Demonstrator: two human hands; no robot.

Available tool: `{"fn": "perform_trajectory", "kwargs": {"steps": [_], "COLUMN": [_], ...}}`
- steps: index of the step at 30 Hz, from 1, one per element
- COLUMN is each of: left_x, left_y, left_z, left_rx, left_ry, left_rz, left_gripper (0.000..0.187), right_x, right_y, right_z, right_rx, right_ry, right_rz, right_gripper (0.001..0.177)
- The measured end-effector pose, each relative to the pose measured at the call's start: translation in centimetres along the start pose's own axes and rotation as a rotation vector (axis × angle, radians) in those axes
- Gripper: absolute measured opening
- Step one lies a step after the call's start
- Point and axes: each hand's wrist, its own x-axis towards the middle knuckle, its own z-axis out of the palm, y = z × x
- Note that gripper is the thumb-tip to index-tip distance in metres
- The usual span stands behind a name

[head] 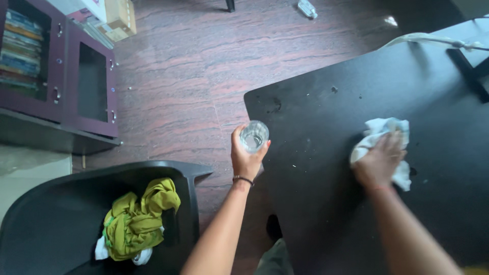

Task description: The person wipes a desk surface with a white cloth, moving a bowl of colorful stones and a computer mouse aside to reach the area underneath. The person then wipes the keyboard and the rest of the desk surface, including the monitor stand and the side edge of the desk.

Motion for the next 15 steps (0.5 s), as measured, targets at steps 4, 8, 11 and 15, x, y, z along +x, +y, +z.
{"fn": "perform_trajectory", "kwargs": {"steps": [4,8,11,15], "left_x": [-2.3,-2.8,-2.8,-3.2], "left_y": [-0.2,0.5,0.9,0.9], "left_z": [-2.2,-4.9,-7.0,-7.9], "left_rx": [-0.008,0.034,0.071,-0.004], "left_ry": [0.049,0.088,0.077,0.044], "left_rz": [0.009,0.065,0.102,0.034], "left_gripper": [0.076,0.078,0.078,0.079], "right_x": [-4.4,-6.0,-4.8,-4.2], "right_y": [-10.5,-18.6,-15.6,-3.5], "right_z": [3.5,4.2,2.1,-2.7], "right_rx": [-0.290,0.289,0.600,0.218], "right_ry": [-0.312,-0.392,-0.266,0.096], "right_rz": [-0.244,-0.599,-0.591,-0.404], "right_gripper": [0.065,0.063,0.068,0.052]}}
